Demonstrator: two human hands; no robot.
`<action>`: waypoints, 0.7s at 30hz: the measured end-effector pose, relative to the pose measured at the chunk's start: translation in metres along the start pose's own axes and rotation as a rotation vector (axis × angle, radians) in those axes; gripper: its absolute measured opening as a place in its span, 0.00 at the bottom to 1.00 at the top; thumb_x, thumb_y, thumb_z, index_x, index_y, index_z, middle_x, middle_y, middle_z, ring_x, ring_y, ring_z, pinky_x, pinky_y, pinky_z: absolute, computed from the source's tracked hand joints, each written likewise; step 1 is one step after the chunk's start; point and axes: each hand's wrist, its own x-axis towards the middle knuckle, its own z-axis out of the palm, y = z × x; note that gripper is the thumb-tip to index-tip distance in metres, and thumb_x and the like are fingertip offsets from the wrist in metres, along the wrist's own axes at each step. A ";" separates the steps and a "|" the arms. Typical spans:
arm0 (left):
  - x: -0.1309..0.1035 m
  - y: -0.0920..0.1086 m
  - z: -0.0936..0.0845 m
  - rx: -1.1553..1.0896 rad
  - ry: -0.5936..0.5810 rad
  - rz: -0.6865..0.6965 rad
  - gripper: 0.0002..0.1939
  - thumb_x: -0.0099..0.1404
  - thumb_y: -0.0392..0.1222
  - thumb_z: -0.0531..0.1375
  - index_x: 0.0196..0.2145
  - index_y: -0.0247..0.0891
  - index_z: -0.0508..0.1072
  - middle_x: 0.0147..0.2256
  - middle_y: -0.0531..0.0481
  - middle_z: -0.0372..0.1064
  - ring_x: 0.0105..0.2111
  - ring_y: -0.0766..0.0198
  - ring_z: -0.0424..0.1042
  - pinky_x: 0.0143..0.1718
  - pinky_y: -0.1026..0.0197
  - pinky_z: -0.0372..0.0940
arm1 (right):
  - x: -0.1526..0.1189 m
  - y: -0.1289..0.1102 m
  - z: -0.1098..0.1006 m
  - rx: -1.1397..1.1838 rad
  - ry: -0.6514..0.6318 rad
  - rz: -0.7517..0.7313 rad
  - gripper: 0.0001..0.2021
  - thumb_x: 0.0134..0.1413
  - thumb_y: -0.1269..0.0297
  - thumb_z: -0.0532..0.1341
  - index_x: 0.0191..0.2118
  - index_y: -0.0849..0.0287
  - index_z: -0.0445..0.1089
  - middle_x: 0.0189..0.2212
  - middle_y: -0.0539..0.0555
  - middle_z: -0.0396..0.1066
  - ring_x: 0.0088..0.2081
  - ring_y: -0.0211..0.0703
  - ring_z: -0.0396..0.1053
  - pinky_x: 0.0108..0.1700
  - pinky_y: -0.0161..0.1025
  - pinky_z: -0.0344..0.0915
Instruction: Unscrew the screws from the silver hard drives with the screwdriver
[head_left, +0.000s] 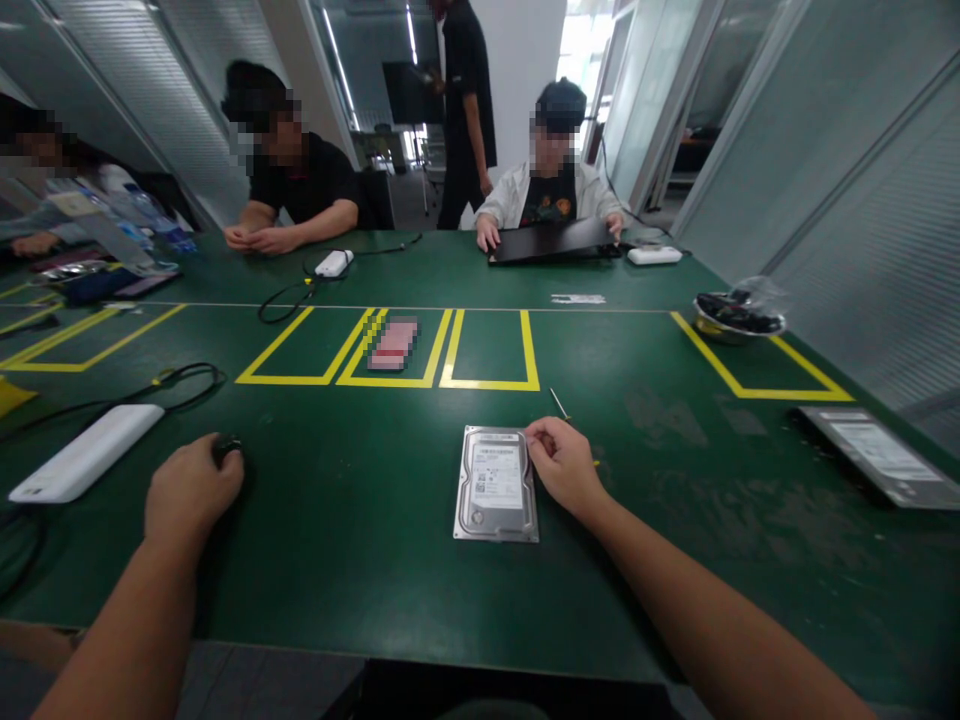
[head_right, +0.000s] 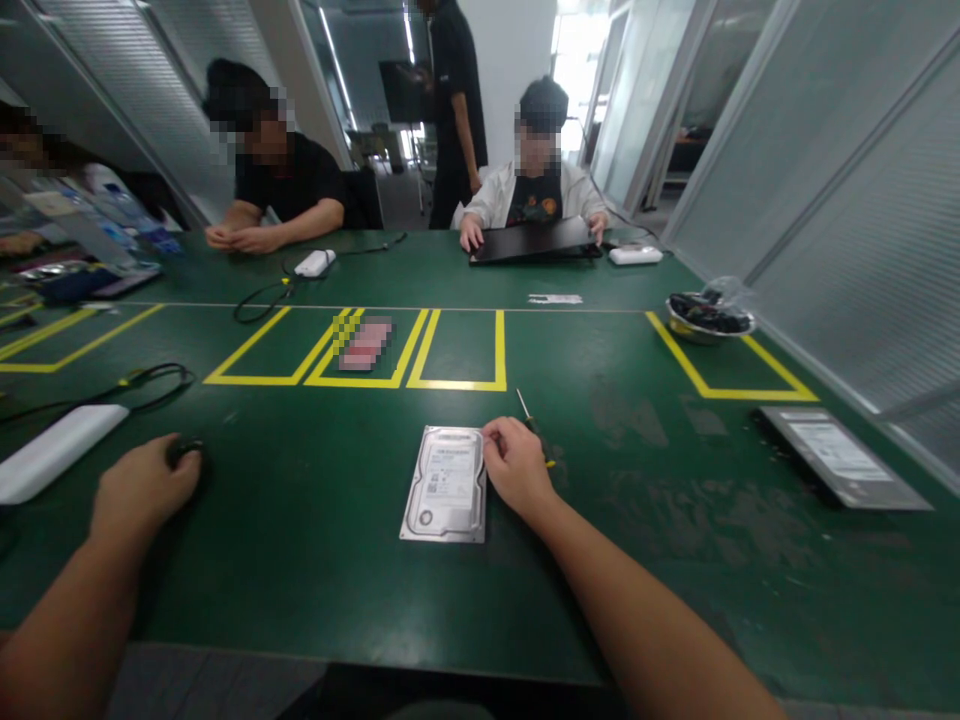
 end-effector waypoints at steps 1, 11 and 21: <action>0.000 -0.001 -0.002 0.061 -0.047 -0.013 0.30 0.64 0.51 0.52 0.54 0.25 0.70 0.46 0.29 0.73 0.42 0.43 0.73 0.37 0.52 0.67 | 0.000 0.000 0.000 -0.001 0.000 0.000 0.06 0.55 0.71 0.57 0.32 0.59 0.70 0.26 0.50 0.66 0.26 0.38 0.61 0.30 0.36 0.57; -0.005 0.008 -0.023 0.188 -0.123 -0.042 0.28 0.65 0.53 0.50 0.55 0.32 0.72 0.45 0.34 0.74 0.36 0.49 0.71 0.25 0.62 0.57 | -0.001 0.001 0.001 -0.005 0.003 -0.013 0.05 0.56 0.71 0.57 0.32 0.58 0.70 0.26 0.50 0.66 0.27 0.38 0.62 0.32 0.36 0.57; -0.002 0.013 -0.030 0.225 -0.201 -0.078 0.29 0.67 0.57 0.45 0.53 0.40 0.72 0.50 0.37 0.69 0.40 0.46 0.70 0.29 0.56 0.65 | 0.000 0.002 0.001 -0.002 0.000 -0.013 0.06 0.56 0.71 0.56 0.31 0.58 0.70 0.27 0.49 0.66 0.28 0.38 0.62 0.32 0.36 0.57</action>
